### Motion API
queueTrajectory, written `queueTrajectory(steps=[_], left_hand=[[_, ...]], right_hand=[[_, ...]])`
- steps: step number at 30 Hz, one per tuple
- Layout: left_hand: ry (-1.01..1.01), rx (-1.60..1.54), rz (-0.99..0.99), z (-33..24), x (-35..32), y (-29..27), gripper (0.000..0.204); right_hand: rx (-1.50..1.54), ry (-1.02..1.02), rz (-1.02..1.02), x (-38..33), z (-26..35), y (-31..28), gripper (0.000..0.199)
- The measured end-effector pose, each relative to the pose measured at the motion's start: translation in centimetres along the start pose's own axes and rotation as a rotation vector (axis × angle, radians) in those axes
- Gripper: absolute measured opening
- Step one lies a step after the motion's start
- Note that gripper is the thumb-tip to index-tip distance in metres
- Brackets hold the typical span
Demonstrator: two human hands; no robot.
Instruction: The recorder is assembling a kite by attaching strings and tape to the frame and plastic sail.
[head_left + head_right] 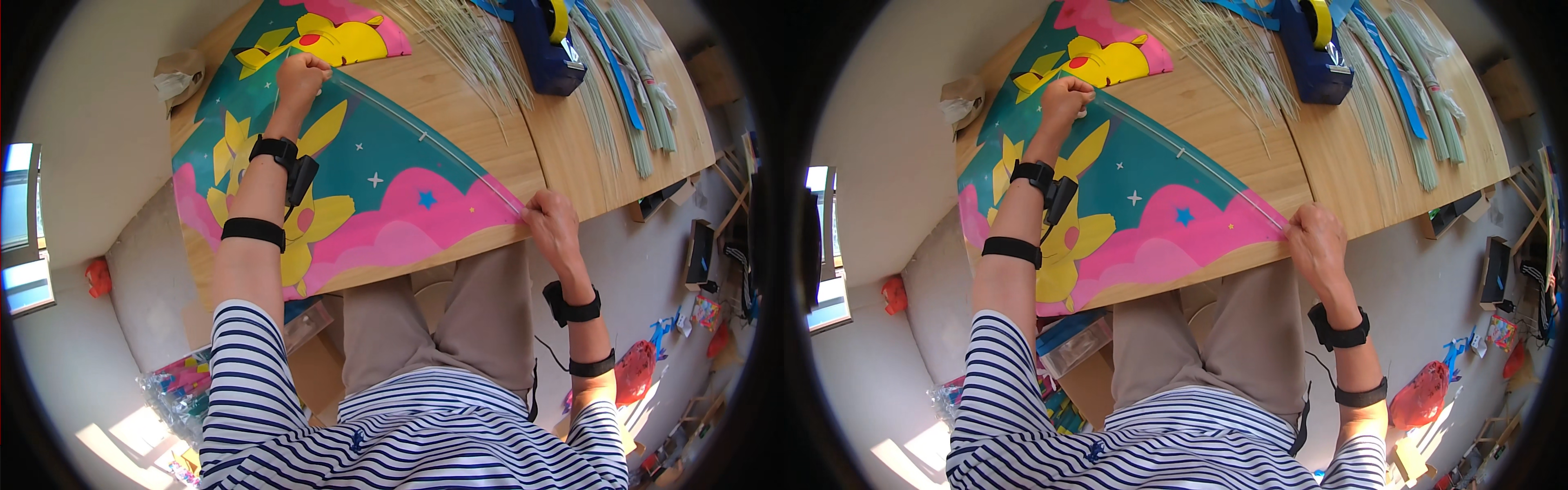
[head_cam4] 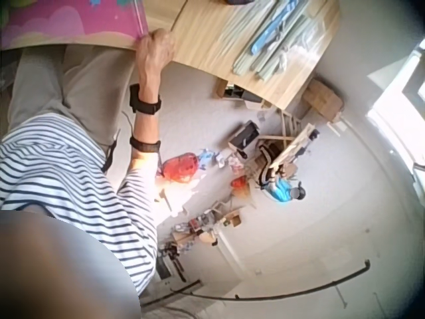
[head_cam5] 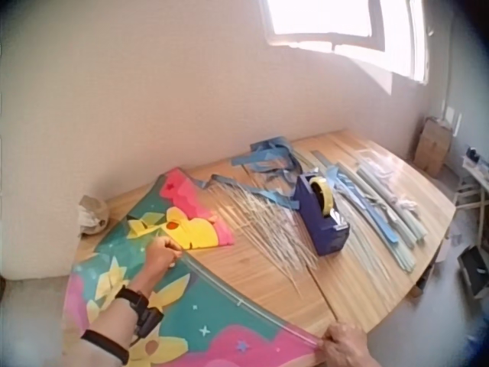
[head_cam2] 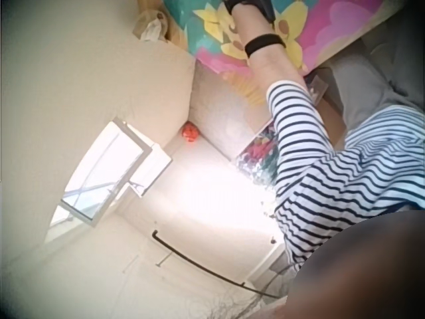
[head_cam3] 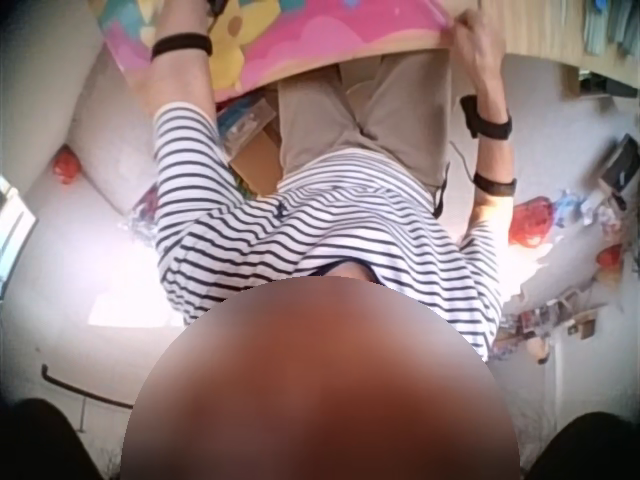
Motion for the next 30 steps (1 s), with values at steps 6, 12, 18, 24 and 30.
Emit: queueTrajectory(steps=[6,12,18,24,30], left_hand=[[-0.001,0.034,0.001,0.14,0.14,0.31,0.006],[0.002,0.048,0.006,0.61,0.37,0.50,0.007],[0.003,0.098,0.004,0.46,0.21,0.70,0.008],[0.010,0.101,-0.014,0.60,0.15,0.85,0.008],[0.016,0.139,-0.014,0.66,0.25,1.13,0.008]], right_hand=[[0.011,-0.012,-0.008,-0.01,0.15,-0.09,0.011],[0.004,-0.015,-0.004,-0.05,0.15,-0.12,0.010],[0.007,-0.021,-0.007,-0.09,-0.03,0.01,0.010],[-0.005,-0.014,-0.005,-0.10,-0.03,0.06,0.010],[-0.005,-0.035,-0.011,-0.06,0.14,0.09,0.010]])
Point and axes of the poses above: each hand's wrist, its own x-axis towards the middle knuckle, its own y-axis out of the palm, z = x × y, the point moved 5 cm from there along x, towards the middle knuckle, and after that the axes turned 10 degrees about -z, right-handed, at the moved point
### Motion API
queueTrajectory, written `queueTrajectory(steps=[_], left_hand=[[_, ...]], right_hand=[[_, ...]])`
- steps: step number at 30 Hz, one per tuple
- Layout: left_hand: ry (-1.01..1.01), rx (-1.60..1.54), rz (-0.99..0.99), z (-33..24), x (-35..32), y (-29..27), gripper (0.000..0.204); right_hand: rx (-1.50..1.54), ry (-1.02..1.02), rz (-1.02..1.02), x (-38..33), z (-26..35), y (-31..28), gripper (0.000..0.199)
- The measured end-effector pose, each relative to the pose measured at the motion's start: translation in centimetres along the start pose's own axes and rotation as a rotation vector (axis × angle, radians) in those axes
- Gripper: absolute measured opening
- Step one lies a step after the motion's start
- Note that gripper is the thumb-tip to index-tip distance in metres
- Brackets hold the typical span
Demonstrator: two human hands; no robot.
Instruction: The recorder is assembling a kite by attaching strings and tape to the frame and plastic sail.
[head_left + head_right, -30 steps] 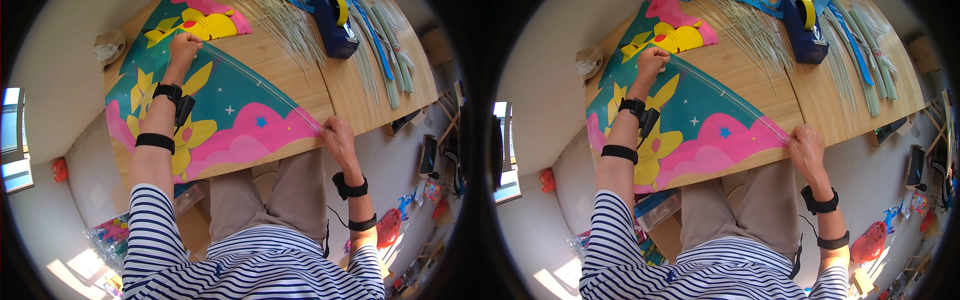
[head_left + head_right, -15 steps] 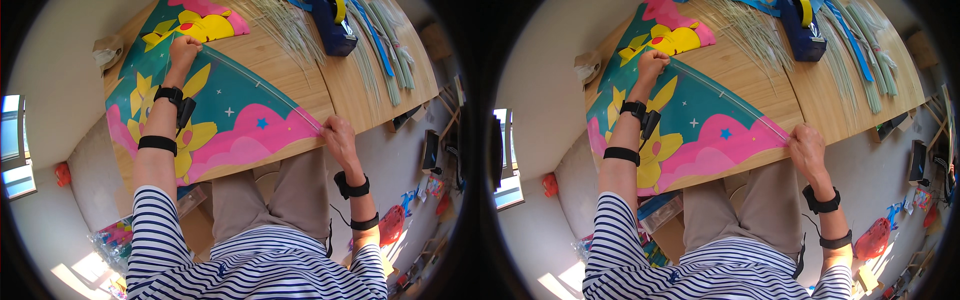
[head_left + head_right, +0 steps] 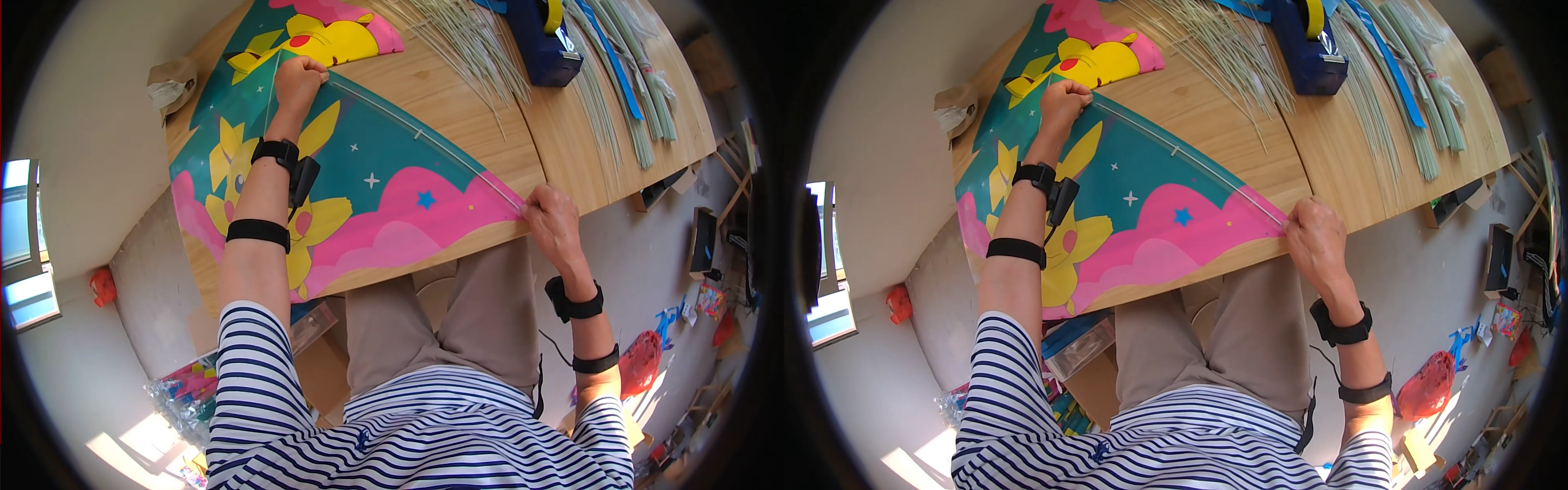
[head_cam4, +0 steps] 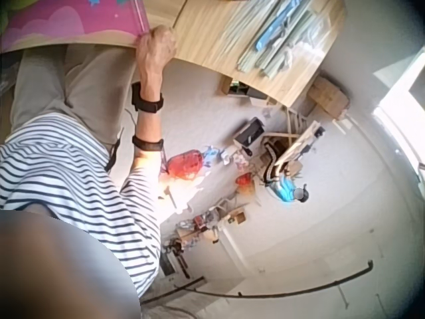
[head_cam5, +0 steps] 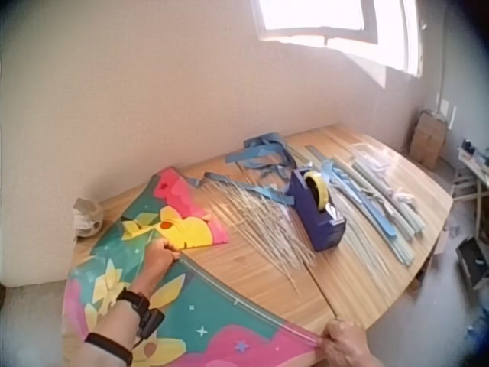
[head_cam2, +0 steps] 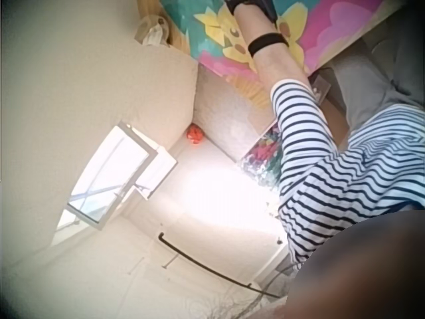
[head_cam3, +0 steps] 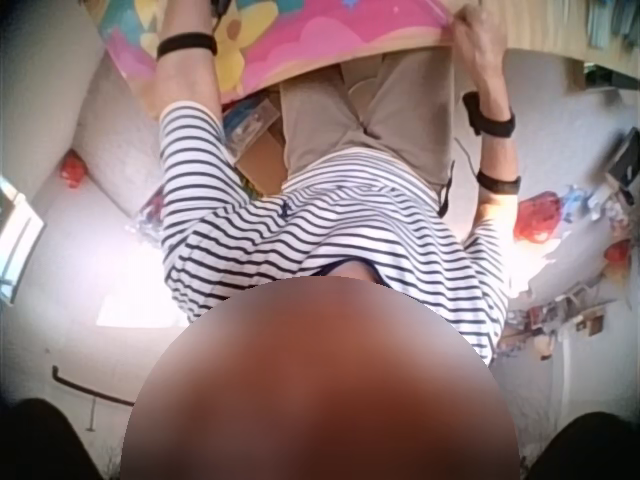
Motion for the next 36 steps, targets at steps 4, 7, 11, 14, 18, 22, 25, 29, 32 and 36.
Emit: queueTrajectory(steps=[4,7,11,14,18,22,25,29,32,36], left_hand=[[0.028,0.026,0.004,0.0,0.0,0.1,0.009],[0.019,0.071,-0.002,0.2,-0.1,0.1,0.008],[0.091,0.101,-0.002,-0.2,-0.3,0.3,0.007],[0.137,0.106,-0.008,0.0,-0.2,0.2,0.008],[0.195,0.174,0.002,-0.5,-0.5,0.4,0.008],[0.199,0.173,0.017,0.0,0.2,0.3,0.008],[0.201,0.176,0.028,0.4,0.5,0.5,0.010],[0.184,0.201,0.018,0.4,0.4,0.9,0.011],[0.180,0.213,0.011,0.4,0.3,0.6,0.011],[0.211,0.235,-0.035,-0.4,-0.4,0.4,0.009]], right_hand=[[-0.006,-0.020,-0.008,-0.1,-0.1,0.1,0.009],[-0.015,-0.040,-0.019,-0.2,0.0,0.1,0.009],[-0.032,-0.067,-0.042,-0.3,-0.1,0.2,0.009],[-0.036,-0.074,-0.060,-0.4,0.3,0.2,0.010],[-0.054,-0.067,-0.069,-0.3,0.1,0.5,0.010],[-0.125,-0.119,-0.108,-0.2,0.3,0.9,0.011],[-0.143,-0.137,-0.136,-0.3,0.2,1.1,0.012],[-0.193,-0.110,-0.146,-0.3,0.0,1.1,0.012],[-0.237,-0.039,-0.134,-0.4,0.4,0.9,0.013],[-0.204,0.029,-0.098,-0.5,0.6,0.3,0.013]])
Point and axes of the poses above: each hand's wrist, its own x-axis towards the middle knuckle, its own y-axis out of the palm, z = x × y, the point moved 5 cm from there along x, towards the middle knuckle, and after that the axes turned 10 degrees about -z, right-handed, at the moved point
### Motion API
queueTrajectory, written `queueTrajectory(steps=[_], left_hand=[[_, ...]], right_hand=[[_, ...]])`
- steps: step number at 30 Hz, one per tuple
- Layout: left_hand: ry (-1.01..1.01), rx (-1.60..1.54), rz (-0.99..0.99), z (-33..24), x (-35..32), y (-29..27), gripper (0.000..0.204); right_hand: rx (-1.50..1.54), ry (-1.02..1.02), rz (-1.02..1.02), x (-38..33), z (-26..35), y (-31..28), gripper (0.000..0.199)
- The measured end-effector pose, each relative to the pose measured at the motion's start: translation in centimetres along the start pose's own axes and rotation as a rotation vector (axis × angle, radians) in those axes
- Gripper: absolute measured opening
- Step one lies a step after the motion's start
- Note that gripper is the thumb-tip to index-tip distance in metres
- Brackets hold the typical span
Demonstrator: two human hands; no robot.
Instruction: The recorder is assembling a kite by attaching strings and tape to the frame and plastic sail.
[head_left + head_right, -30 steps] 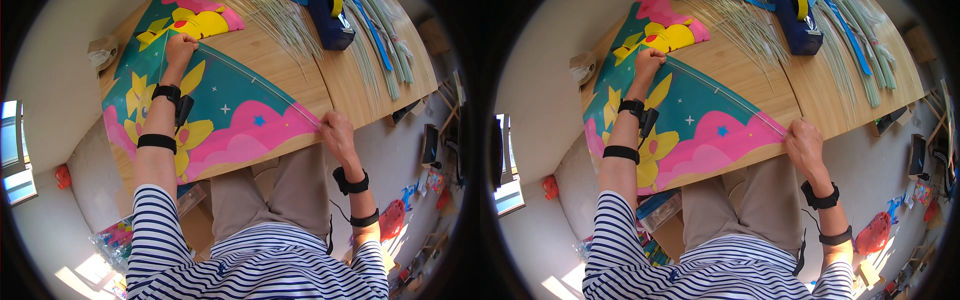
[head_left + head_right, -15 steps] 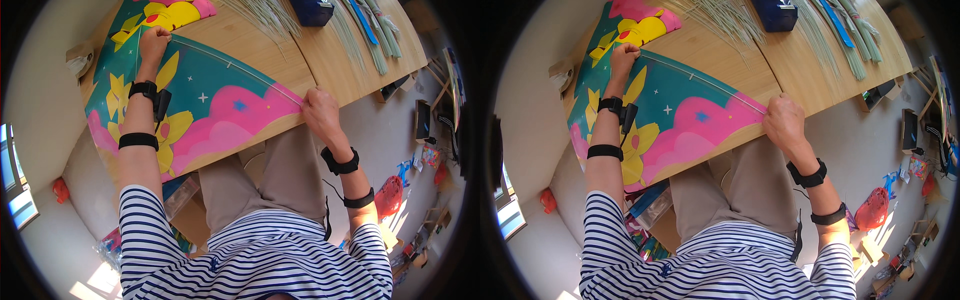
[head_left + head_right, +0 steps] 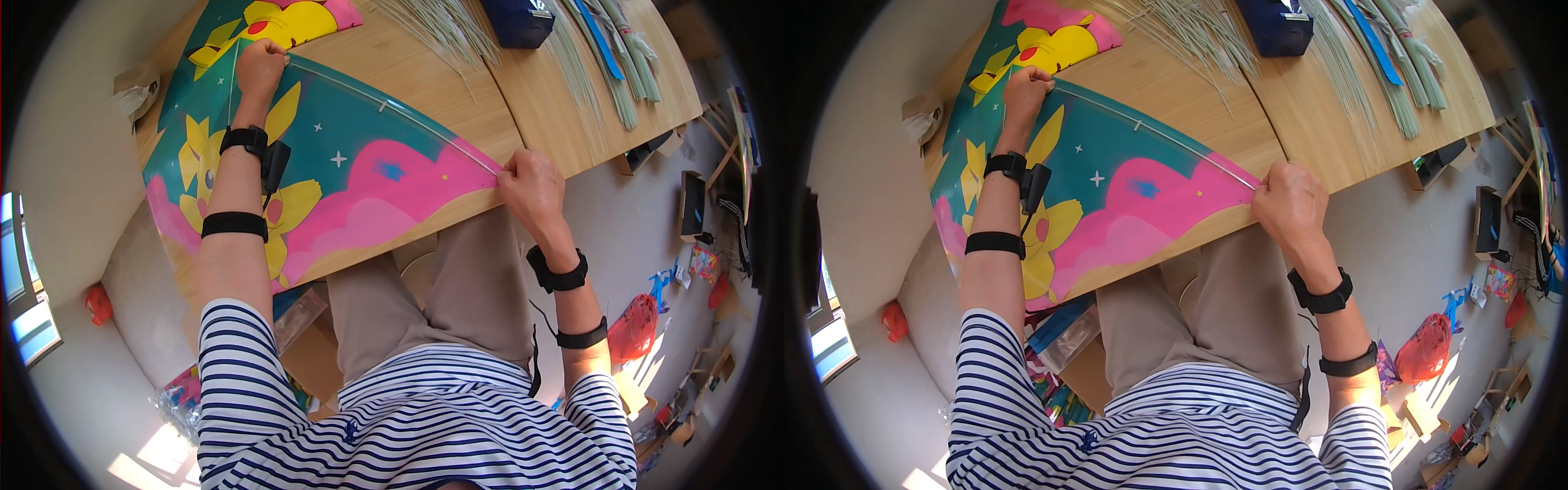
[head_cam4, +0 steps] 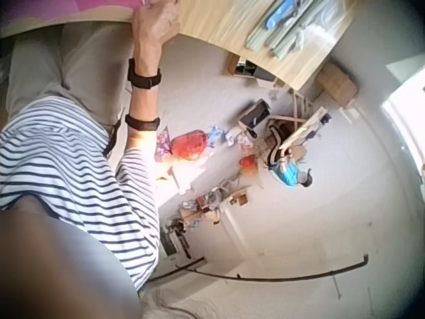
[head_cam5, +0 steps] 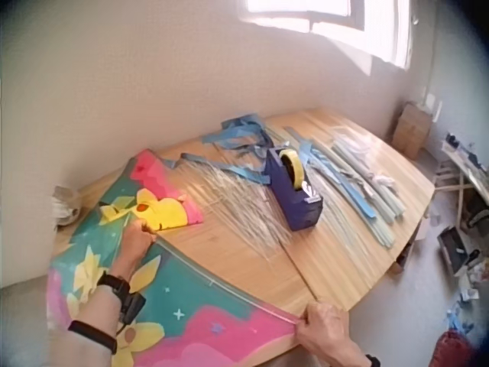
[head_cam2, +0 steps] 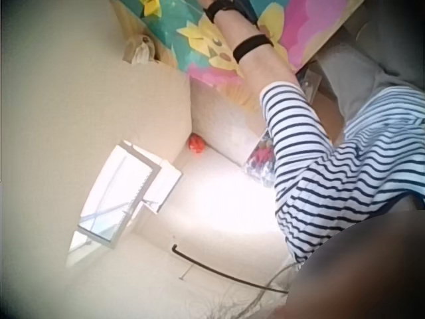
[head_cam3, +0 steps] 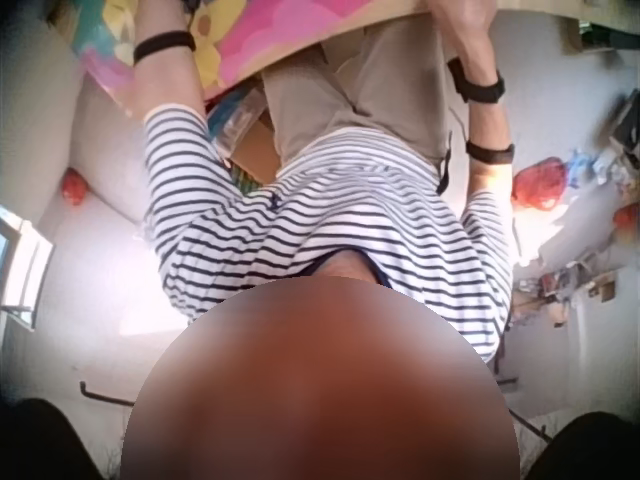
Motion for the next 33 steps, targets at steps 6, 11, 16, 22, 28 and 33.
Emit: queueTrajectory(steps=[6,11,16,22,28,33], left_hand=[[-0.051,0.035,-0.094,-0.7,-0.2,-0.4,0.009],[-0.082,-0.003,-0.073,-0.3,0.0,-0.4,0.013],[-0.156,-0.044,-0.067,1.6,0.8,-0.4,0.013],[0.148,0.077,-0.092,-2.1,-2.2,-2.6,0.014],[0.420,0.160,0.052,-2.1,-7.2,-3.0,0.041],[0.392,0.184,0.084,-2.0,-7.5,-3.1,0.041]], right_hand=[[0.080,0.068,0.011,-0.1,-0.4,-0.4,0.010],[0.090,0.093,0.007,0.0,-0.5,-0.5,0.008],[0.126,0.103,0.014,0.0,-0.5,-0.1,0.008],[0.114,0.119,0.022,0.1,-0.8,-0.1,0.008],[0.092,0.116,0.042,0.2,-0.7,-0.2,0.009],[0.084,0.082,0.065,0.1,-1.1,-0.3,0.009]])
Point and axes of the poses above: each hand's wrist, its own x-axis towards the middle knuckle, its own y-axis out of the palm, z = x × y, the point moved 5 cm from there along x, towards the middle knuckle, and after that the axes turned 10 degrees about -z, right-handed, at the moved point
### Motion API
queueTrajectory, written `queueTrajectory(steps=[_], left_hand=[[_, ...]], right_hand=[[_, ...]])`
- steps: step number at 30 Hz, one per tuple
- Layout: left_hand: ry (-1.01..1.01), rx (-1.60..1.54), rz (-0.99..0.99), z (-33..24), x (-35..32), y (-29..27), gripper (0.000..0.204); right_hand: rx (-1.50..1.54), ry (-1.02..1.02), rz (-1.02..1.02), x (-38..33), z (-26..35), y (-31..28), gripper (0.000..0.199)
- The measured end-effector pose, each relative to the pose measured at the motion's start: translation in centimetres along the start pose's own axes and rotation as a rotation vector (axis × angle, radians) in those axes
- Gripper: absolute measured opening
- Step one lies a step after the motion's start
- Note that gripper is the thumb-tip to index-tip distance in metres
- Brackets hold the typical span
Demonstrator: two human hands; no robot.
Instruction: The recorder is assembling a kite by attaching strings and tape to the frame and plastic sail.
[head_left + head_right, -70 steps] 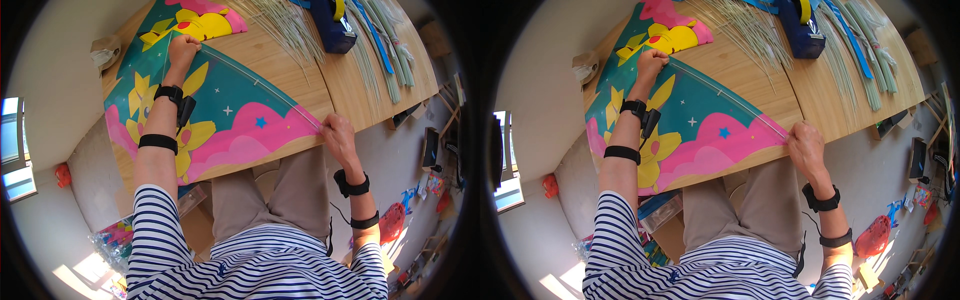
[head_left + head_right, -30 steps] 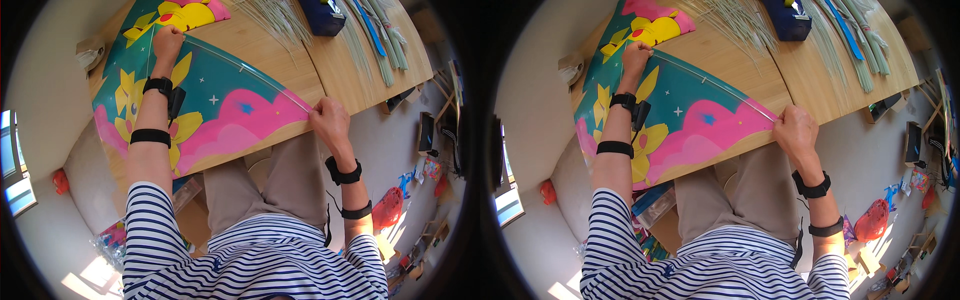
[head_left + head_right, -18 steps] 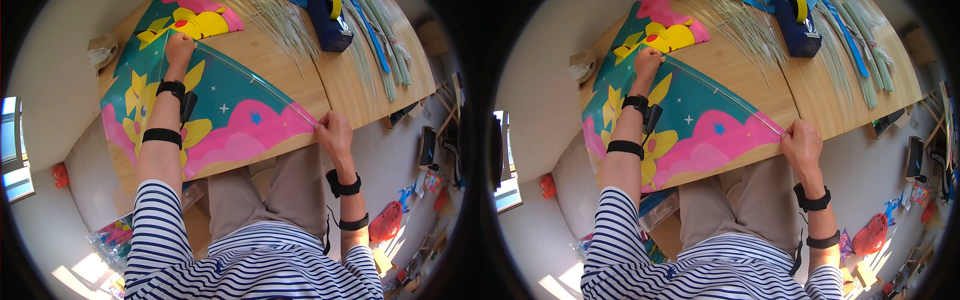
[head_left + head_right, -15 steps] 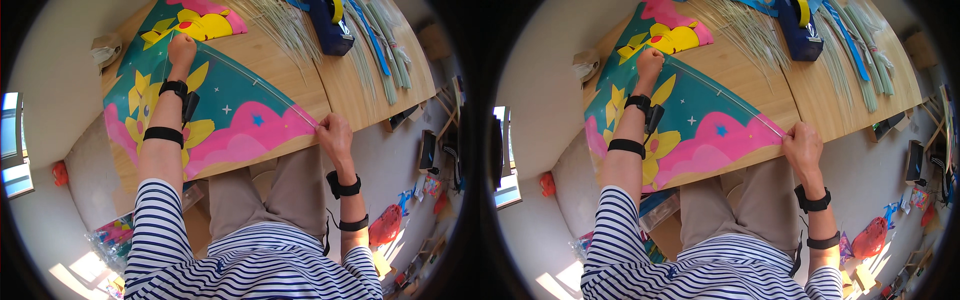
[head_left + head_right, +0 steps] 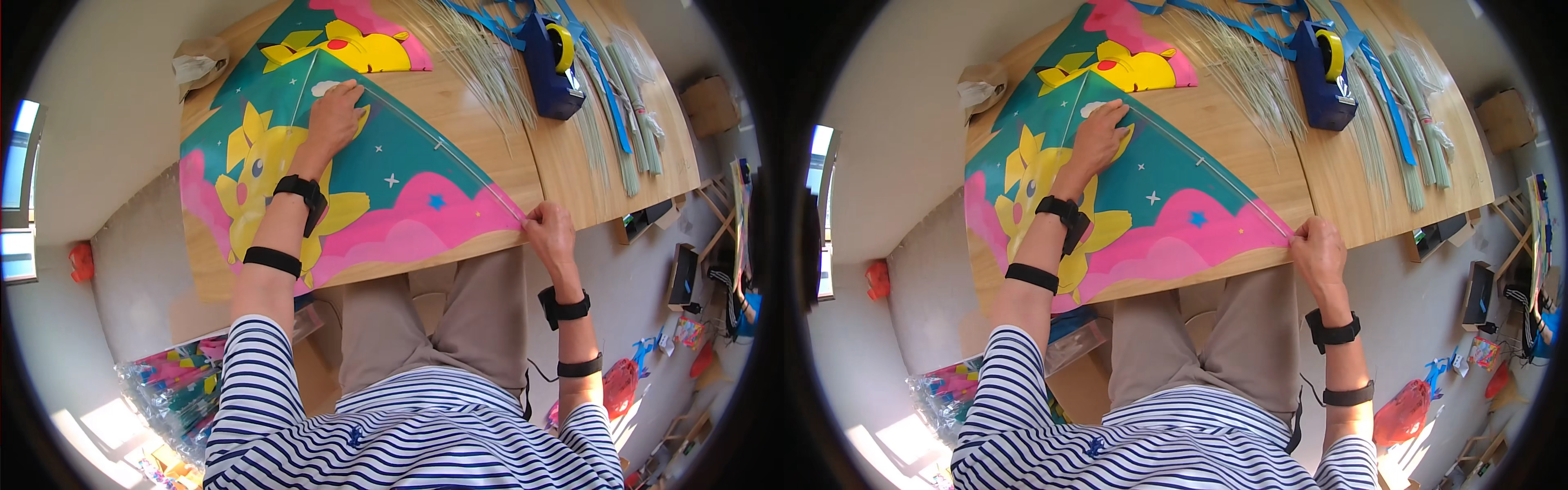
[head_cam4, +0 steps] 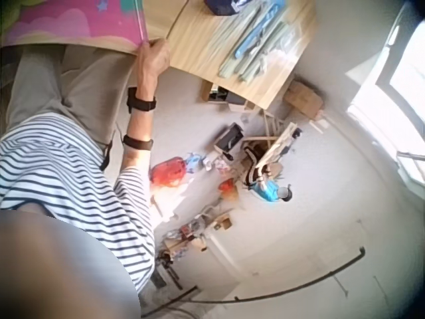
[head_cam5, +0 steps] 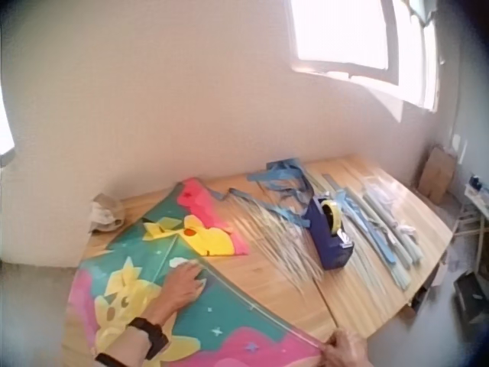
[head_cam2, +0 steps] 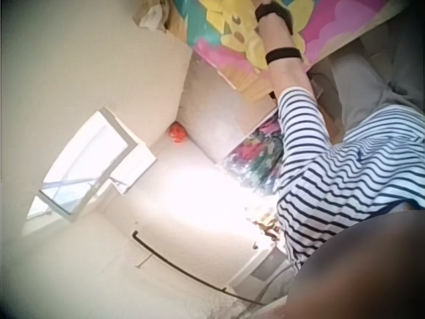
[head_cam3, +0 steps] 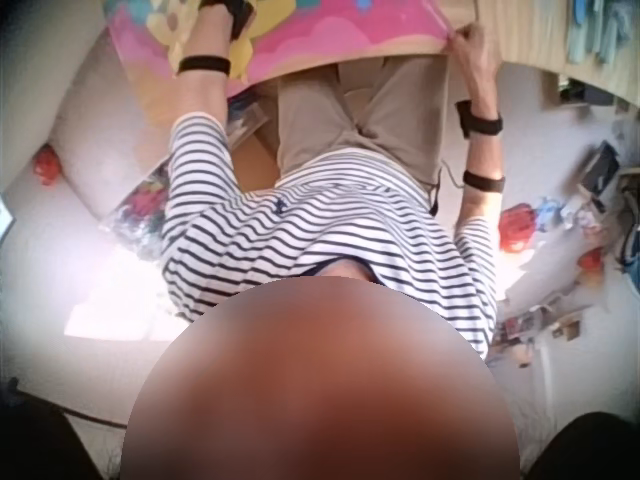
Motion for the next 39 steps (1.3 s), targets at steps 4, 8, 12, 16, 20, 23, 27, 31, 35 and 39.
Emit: queueTrajectory(steps=[4,8,12,16,20,23,27,31,35,39], left_hand=[[-0.006,0.016,-0.012,0.3,-0.3,0.1,0.042],[-0.029,0.013,-0.032,0.5,-0.4,0.1,0.042],[-0.045,0.002,-0.048,0.4,-0.3,0.3,0.042],[-0.049,-0.016,-0.068,0.5,-0.4,0.2,0.042],[-0.061,-0.067,-0.100,0.7,-0.4,0.5,0.041],[-0.075,-0.067,-0.098,0.5,-0.6,0.1,0.039],[-0.078,-0.051,-0.101,0.4,-0.3,0.3,0.039],[-0.079,-0.023,-0.085,0.7,-0.4,0.4,0.041],[-0.072,-0.013,-0.073,0.7,-0.5,0.3,0.041],[-0.088,-0.055,-0.045,1.3,-0.5,0.6,0.041]], right_hand=[[-0.054,-0.079,-0.041,0.8,1.1,-0.8,0.008],[0.208,-0.290,0.016,4.0,9.1,-0.1,0.009],[0.210,-0.537,0.037,9.2,18.6,6.6,0.010],[0.199,-0.574,0.068,12.8,25.8,11.4,0.013],[0.142,-0.594,0.030,14.5,28.7,13.8,0.019],[0.099,-0.611,0.032,14.6,29.1,14.6,0.021],[0.046,-0.647,-0.001,14.7,28.9,14.7,0.020],[-0.021,-0.630,0.034,13.9,27.7,13.5,0.019],[-0.063,-0.552,0.118,12.2,23.4,11.4,0.016],[-0.057,-0.531,0.150,10.8,19.4,9.9,0.014]])
Point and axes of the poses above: each hand's wrist, its own x-axis towards the middle knuckle, its own y-axis out of the palm, z = x × y, the point moved 5 cm from there along x, towards the middle knuckle, and after that the axes turned 10 degrees about -z, right-handed, at the moved point
